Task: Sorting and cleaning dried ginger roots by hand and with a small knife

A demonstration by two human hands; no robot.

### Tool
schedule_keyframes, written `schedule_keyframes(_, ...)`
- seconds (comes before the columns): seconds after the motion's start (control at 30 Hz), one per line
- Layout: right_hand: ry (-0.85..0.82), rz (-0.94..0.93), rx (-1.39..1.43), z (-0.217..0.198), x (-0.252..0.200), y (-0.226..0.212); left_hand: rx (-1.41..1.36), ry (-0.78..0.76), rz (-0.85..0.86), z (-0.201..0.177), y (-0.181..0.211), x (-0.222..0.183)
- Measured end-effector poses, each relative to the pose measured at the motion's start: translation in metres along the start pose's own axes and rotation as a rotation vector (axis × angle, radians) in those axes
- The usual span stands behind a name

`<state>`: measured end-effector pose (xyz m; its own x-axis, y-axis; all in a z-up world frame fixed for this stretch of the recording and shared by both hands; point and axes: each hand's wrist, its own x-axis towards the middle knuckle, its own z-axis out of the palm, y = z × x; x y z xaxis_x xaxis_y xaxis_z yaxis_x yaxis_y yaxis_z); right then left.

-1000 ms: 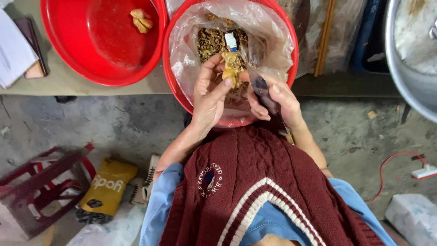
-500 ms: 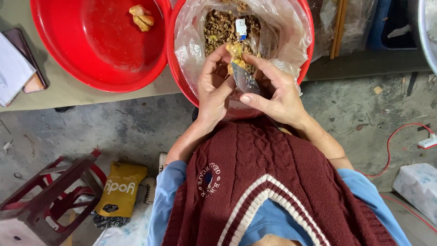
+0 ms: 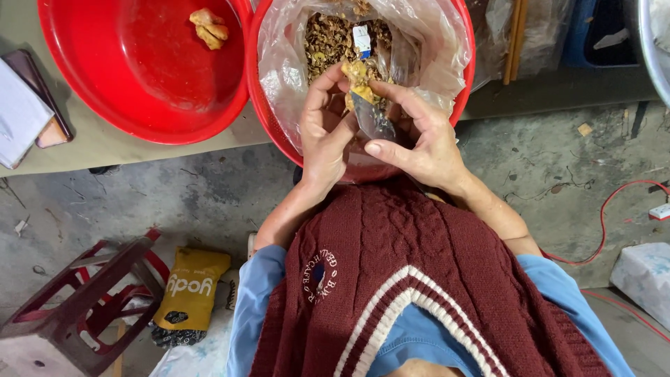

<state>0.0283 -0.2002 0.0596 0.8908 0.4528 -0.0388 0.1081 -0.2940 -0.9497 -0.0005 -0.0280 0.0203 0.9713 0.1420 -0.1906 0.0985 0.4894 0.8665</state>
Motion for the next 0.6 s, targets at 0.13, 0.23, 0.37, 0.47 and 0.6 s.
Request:
schedule_keyframes(0.13,0.008,0.026,-0.005,-0.0014,0.0007,-0.0026,0.000,-0.023,0.033,0.0013,0.0001,0.0000)
schedule_keyframes(0.23,0.017,0.008,0.003,-0.0018,0.0013,-0.0027,0.012,-0.002,0.029,0.0034,-0.0004,0.0000)
schedule_keyframes(0.37,0.019,0.033,-0.011,-0.0014,-0.0005,-0.0001,0.009,0.002,0.014,0.0039,0.0007,-0.0016)
schedule_keyframes(0.47,0.020,0.045,0.040,-0.0017,-0.0017,0.0021,0.038,-0.027,0.036,0.0030,-0.0002,-0.0019)
schedule_keyframes(0.6,0.024,0.037,0.043,-0.0027,-0.0007,-0.0004,-0.027,-0.090,0.047,-0.0018,-0.0056,-0.0017)
